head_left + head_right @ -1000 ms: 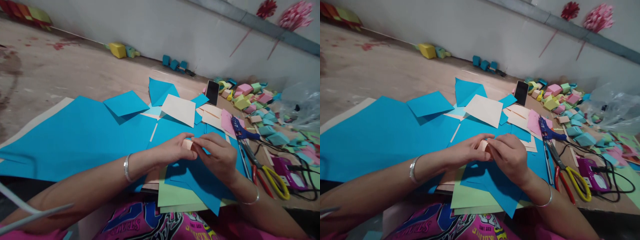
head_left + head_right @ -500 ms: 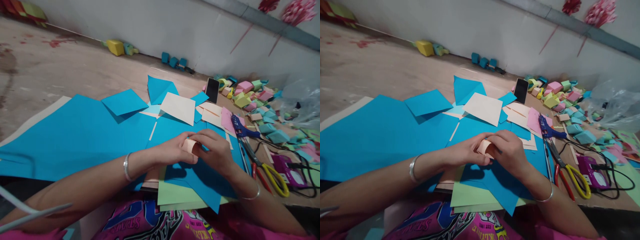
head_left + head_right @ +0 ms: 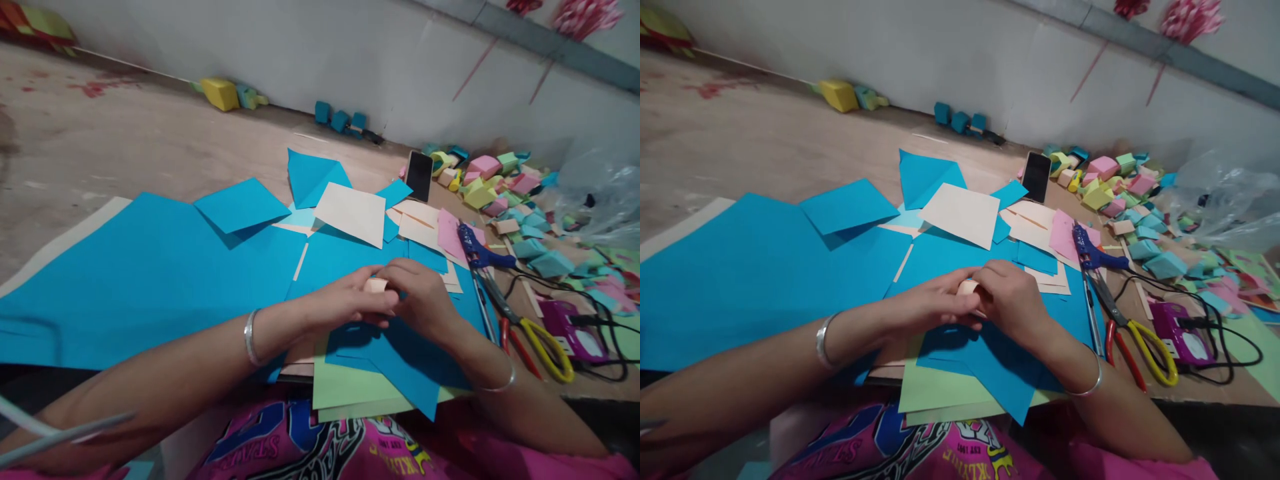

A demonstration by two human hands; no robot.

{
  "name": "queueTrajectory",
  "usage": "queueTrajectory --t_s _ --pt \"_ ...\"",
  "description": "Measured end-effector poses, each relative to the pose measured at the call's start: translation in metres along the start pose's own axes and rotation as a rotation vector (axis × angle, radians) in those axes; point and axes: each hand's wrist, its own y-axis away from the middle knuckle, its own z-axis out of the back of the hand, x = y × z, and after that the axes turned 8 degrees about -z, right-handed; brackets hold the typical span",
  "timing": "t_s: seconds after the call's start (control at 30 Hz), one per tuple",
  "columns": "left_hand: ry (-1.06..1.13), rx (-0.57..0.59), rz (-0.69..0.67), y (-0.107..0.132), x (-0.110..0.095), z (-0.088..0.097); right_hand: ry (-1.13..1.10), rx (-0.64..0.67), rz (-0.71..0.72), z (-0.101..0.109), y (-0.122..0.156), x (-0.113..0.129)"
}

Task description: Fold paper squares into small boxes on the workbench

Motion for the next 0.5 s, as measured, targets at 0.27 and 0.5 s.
queueTrajectory --t_s 0.27,0.5 --pt "0.053 -0.097 -0.021 -0.006 0.009 0.003 0.080 0.052 -0.089 -0.001 0.004 -0.004" --pt "0.106 -0.174 -0.009 -0.007 0.013 0.004 0.028 0.046 -0.082 -0.002 0.004 -0.003"
